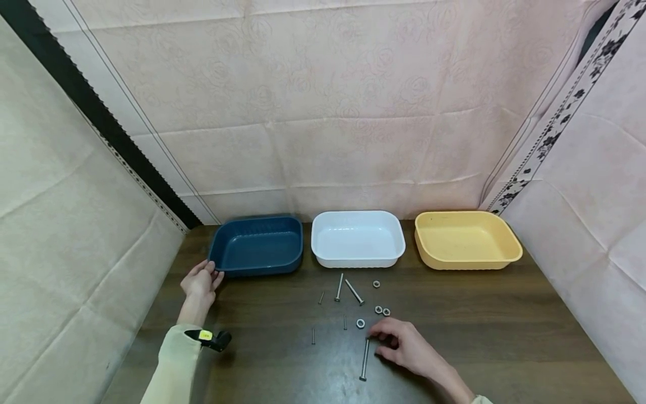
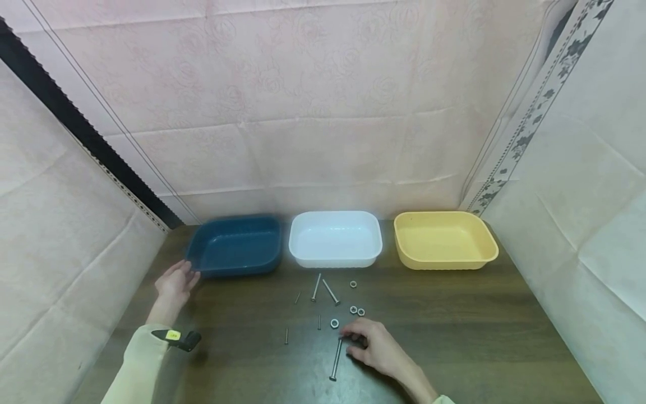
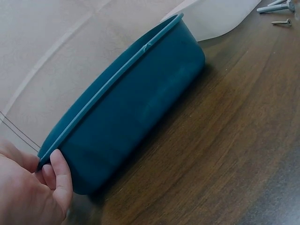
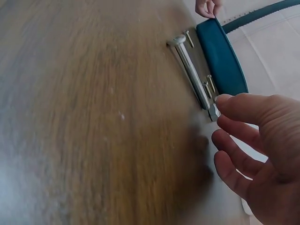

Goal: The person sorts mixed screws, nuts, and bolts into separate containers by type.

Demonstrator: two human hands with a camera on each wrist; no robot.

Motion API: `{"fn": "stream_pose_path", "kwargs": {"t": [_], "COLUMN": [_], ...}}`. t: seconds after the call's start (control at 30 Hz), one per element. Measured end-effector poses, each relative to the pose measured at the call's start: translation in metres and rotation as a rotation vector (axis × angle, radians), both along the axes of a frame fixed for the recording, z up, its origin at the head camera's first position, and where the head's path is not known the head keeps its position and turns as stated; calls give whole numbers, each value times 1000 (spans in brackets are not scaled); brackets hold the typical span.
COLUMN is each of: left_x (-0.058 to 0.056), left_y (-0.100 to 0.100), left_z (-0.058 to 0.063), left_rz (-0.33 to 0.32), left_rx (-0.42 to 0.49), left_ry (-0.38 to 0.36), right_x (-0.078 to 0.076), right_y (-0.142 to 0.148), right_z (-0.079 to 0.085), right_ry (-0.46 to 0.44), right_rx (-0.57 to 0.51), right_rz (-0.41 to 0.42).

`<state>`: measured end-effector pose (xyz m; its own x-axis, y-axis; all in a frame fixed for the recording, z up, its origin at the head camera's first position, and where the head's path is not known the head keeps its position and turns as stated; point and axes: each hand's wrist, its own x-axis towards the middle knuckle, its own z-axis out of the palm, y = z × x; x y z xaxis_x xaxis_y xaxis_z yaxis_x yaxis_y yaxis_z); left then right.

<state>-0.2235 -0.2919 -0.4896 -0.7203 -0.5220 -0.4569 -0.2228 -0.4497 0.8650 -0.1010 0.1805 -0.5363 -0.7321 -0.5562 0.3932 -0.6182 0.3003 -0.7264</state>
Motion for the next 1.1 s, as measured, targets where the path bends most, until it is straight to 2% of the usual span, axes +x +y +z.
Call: {"fn": "stream_pose_path", "kwargs": {"t": [0.17, 0.77, 1.1], "left_x": [0, 1, 1], "left_y": [0, -2, -1], "left_z": [0, -1, -1], "left_rz": [4, -4, -8], "left_rx": [3, 9, 16], "left_ry": [2, 9, 9], "right_x": [-2, -4, -5], "right_y": [-4, -13, -18], "right_z": [0, 0, -3], "right_ry": [12, 35, 119], "right_rx": [5, 65, 135], "right_rz": [31, 66, 50]}}
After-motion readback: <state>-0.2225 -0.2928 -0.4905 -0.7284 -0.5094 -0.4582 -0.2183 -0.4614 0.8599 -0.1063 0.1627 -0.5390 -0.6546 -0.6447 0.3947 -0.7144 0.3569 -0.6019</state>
